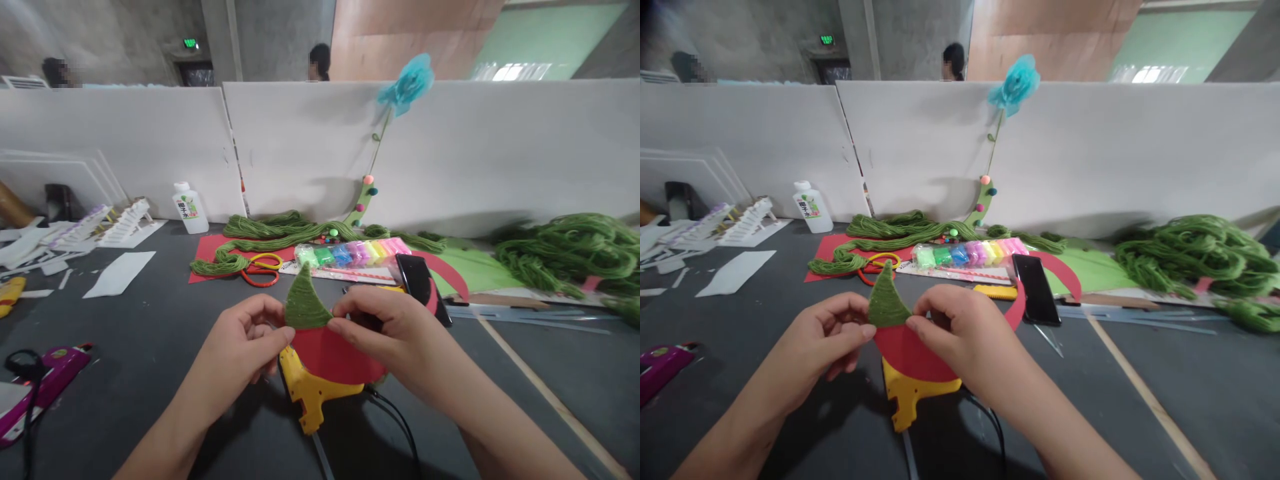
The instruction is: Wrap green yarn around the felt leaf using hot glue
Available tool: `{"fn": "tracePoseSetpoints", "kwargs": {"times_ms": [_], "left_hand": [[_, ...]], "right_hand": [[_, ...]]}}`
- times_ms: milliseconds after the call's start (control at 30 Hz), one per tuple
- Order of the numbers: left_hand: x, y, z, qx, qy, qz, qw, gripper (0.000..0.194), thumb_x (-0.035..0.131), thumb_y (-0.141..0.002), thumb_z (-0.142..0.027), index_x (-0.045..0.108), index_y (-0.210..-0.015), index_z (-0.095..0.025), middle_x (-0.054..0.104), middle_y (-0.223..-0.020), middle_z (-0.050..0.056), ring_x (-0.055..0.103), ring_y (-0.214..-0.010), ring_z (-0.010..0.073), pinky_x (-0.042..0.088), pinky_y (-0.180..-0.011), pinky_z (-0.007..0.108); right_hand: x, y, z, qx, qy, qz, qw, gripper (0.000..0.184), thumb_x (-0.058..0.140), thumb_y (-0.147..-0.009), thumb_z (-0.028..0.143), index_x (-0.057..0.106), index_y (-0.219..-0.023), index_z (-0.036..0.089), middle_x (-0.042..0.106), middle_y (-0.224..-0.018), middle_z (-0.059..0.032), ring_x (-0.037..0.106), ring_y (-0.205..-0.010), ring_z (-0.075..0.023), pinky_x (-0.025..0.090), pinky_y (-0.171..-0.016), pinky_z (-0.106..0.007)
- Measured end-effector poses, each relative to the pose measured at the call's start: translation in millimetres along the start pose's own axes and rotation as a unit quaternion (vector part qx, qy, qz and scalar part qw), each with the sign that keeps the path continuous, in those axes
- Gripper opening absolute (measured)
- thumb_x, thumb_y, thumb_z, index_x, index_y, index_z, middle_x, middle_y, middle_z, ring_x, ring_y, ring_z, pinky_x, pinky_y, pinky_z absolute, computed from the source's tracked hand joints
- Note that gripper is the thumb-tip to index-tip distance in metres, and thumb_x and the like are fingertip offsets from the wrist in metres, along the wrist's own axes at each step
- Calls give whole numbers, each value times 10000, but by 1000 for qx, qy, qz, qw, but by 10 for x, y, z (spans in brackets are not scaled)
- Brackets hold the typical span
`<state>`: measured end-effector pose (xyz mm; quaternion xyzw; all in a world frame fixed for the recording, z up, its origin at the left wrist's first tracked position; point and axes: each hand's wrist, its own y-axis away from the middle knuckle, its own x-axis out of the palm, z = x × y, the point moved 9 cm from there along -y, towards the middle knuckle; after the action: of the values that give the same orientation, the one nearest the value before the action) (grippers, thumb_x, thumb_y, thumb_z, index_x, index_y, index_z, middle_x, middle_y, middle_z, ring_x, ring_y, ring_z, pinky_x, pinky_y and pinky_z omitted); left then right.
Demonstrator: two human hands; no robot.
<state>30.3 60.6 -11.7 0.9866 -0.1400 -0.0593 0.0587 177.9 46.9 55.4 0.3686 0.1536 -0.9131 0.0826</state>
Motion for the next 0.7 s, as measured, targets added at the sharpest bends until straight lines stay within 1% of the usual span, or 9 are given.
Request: {"fn": "tracePoseSetpoints", "kwargs": {"times_ms": [67,133,267,400,533,700], "left_hand": [[21,-14,-7,7,46,-5,999,206,651,-721,-265,484,-832,-218,495,-567,-83,498,-425,82,333,-328,153],[29,-28,-27,18,90,-17,996,261,670,-702,-225,439,-823,-224,511,-616,-86,536,-462,87,392,-347,161],[46,-43,-42,22,119,-26,992,265,666,-702,-169,427,-811,-209,521,-589,-97,554,-449,74,458,-410,176],[67,-37,-22,15,116,-5,993,224,655,-720,-174,470,-844,-188,562,-539,-77,570,-462,86,468,-436,179],[107,-30,6,-1,113,28,993,156,636,-741,-180,500,-817,-172,599,-513,-45,572,-469,85,465,-466,177],[85,-39,13,-6,117,12,993,207,676,-694,-170,491,-787,-182,573,-541,-67,579,-486,84,467,-476,181]], "right_hand": [[14,-6,-3,1,-1,5,1000,149,557,-783,207,577,-637,183,527,-566,33,453,-532,-104,316,-484,-218],[23,-12,-7,0,2,7,1000,146,559,-782,205,577,-639,182,532,-573,32,457,-541,-106,315,-485,-218],[29,-27,-10,-6,7,7,1000,142,560,-779,190,577,-638,178,551,-592,30,482,-567,-108,329,-507,-215],[19,-36,-38,5,9,4,1000,144,559,-777,189,581,-635,176,552,-587,27,472,-554,-108,317,-492,-216],[25,-43,-45,9,0,15,1000,138,553,-783,193,596,-654,172,573,-613,19,486,-574,-112,332,-509,-219],[49,-39,-55,12,19,31,999,124,555,-778,196,607,-669,169,578,-626,12,494,-584,-118,328,-510,-224]]}}
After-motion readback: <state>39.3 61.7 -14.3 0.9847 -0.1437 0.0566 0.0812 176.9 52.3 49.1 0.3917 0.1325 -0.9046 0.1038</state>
